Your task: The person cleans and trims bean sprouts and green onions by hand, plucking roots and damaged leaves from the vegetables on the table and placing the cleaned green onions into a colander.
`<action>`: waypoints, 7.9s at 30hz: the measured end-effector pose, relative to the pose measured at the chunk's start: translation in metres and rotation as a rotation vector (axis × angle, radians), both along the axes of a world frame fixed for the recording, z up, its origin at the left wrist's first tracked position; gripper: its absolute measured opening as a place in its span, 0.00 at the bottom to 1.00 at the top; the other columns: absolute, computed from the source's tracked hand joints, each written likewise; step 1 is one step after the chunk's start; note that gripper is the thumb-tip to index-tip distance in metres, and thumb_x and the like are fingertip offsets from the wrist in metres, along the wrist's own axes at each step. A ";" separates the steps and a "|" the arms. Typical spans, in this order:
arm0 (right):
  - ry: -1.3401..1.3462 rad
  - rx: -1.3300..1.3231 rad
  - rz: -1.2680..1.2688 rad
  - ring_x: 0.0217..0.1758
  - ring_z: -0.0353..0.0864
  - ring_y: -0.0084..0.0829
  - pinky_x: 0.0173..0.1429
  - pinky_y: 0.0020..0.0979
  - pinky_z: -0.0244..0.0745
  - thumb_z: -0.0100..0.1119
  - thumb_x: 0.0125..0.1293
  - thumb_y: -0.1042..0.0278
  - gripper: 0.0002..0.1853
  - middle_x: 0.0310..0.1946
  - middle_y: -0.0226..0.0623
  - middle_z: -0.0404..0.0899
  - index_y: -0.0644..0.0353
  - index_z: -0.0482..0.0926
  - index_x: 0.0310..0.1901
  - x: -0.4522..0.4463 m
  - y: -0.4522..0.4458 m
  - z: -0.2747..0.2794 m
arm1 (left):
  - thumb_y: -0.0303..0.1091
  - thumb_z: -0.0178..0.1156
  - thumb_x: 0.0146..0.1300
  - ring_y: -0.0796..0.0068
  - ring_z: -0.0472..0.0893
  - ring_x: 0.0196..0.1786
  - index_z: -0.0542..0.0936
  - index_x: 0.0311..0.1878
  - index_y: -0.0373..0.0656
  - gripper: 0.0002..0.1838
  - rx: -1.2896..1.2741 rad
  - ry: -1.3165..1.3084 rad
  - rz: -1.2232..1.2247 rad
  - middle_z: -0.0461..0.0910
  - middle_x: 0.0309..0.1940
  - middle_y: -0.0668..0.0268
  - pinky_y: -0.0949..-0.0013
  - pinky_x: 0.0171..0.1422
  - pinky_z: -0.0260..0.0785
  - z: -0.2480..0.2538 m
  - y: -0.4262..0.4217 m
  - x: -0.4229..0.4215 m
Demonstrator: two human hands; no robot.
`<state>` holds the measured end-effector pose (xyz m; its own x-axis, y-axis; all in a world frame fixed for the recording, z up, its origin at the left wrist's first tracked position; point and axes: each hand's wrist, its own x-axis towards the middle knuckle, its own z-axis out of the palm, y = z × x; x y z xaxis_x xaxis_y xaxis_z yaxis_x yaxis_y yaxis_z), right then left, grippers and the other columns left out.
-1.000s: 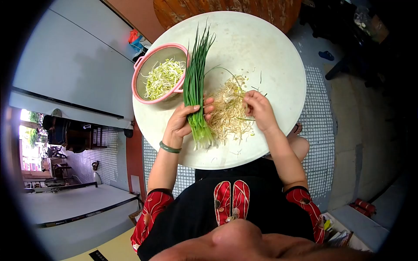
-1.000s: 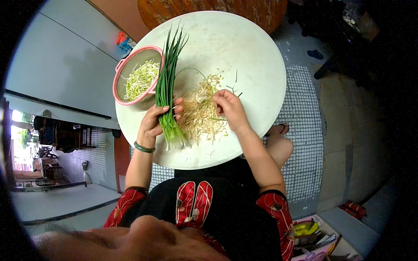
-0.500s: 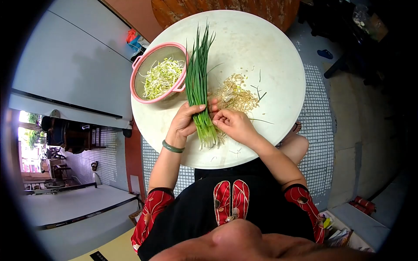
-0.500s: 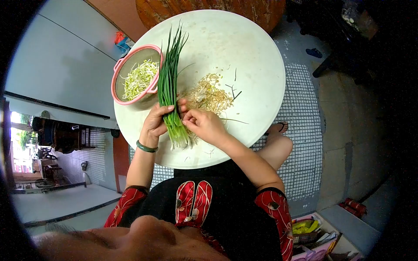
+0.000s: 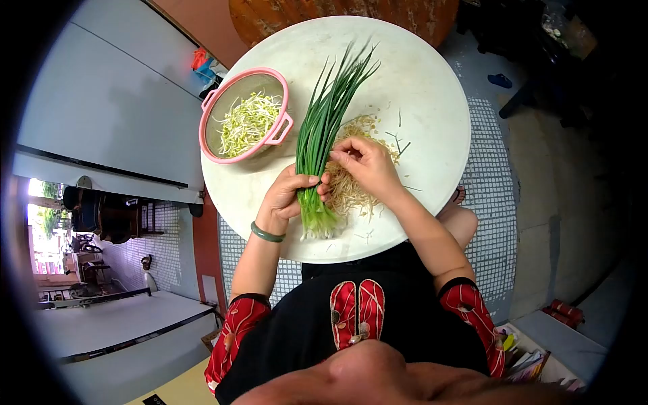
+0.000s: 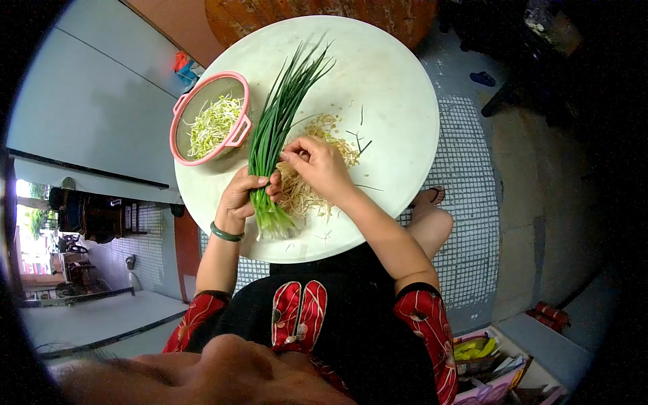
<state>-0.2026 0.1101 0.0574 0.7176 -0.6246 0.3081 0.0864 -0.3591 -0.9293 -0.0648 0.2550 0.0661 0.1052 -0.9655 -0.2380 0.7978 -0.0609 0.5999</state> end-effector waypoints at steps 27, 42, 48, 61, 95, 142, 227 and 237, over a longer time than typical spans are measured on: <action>0.043 0.099 0.229 0.32 0.76 0.24 0.39 0.28 0.73 0.59 0.66 0.66 0.08 0.29 0.33 0.78 0.64 0.77 0.37 -0.010 -0.011 0.000 | 0.22 0.58 0.55 0.78 0.72 0.30 0.49 0.74 0.34 0.44 -0.064 0.054 0.012 0.74 0.33 0.62 0.72 0.34 0.66 0.015 0.002 0.000; -0.155 -0.565 -0.330 0.34 0.79 0.33 0.40 0.32 0.73 0.65 0.59 0.68 0.06 0.30 0.33 0.78 0.55 0.81 0.38 -0.016 -0.051 0.014 | 0.23 0.56 0.57 0.78 0.68 0.29 0.52 0.72 0.32 0.40 -0.105 0.093 -0.064 0.68 0.31 0.66 0.74 0.32 0.64 0.010 0.004 -0.001; -0.220 -0.744 -0.127 0.38 0.77 0.32 0.44 0.34 0.70 0.67 0.55 0.67 0.08 0.33 0.29 0.75 0.52 0.82 0.37 0.002 -0.034 0.031 | 0.23 0.56 0.56 0.77 0.70 0.30 0.55 0.71 0.33 0.38 -0.105 0.095 -0.108 0.71 0.32 0.64 0.73 0.33 0.65 0.011 0.003 -0.002; -0.188 -0.757 0.063 0.35 0.78 0.33 0.42 0.32 0.73 0.63 0.55 0.75 0.06 0.33 0.32 0.80 0.57 0.83 0.36 -0.013 -0.051 0.035 | 0.20 0.55 0.56 0.78 0.68 0.28 0.57 0.71 0.33 0.37 -0.052 0.106 -0.076 0.71 0.32 0.63 0.75 0.32 0.62 0.007 0.010 0.003; -0.184 -0.375 -0.239 0.33 0.78 0.25 0.38 0.26 0.74 0.61 0.64 0.70 0.05 0.35 0.34 0.80 0.61 0.81 0.39 -0.012 -0.108 0.030 | 0.26 0.60 0.48 0.74 0.67 0.17 0.59 0.65 0.21 0.39 -0.176 -0.042 -0.310 0.70 0.19 0.57 0.71 0.22 0.57 0.002 0.044 0.015; 0.093 -0.377 -0.151 0.29 0.77 0.25 0.34 0.24 0.72 0.63 0.61 0.72 0.05 0.32 0.33 0.80 0.61 0.82 0.38 -0.058 -0.101 -0.007 | 0.26 0.53 0.55 0.64 0.73 0.41 0.70 0.66 0.46 0.31 0.016 -2.602 0.319 0.72 0.41 0.62 0.62 0.48 0.66 -0.049 0.051 0.025; 0.086 -0.582 -0.147 0.53 0.78 0.36 0.58 0.35 0.71 0.60 0.58 0.77 0.11 0.48 0.38 0.81 0.60 0.81 0.43 -0.027 -0.062 0.037 | 0.25 0.52 0.55 0.65 0.72 0.39 0.71 0.66 0.47 0.31 0.179 -2.502 0.420 0.72 0.38 0.62 0.63 0.47 0.66 -0.050 0.055 0.029; 0.004 -1.019 0.022 0.55 0.77 0.35 0.61 0.38 0.69 0.63 0.56 0.78 0.19 0.49 0.34 0.80 0.54 0.82 0.51 -0.041 -0.060 0.065 | 0.27 0.52 0.55 0.67 0.72 0.38 0.71 0.67 0.49 0.31 0.185 -2.535 0.422 0.71 0.37 0.64 0.65 0.46 0.65 -0.054 0.053 0.030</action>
<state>-0.2439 0.0504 0.1222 0.7281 -0.0531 0.6834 0.0999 -0.9781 -0.1824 -0.0352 0.3082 0.0126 0.2425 -0.8334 0.4966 -0.9560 -0.2925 -0.0240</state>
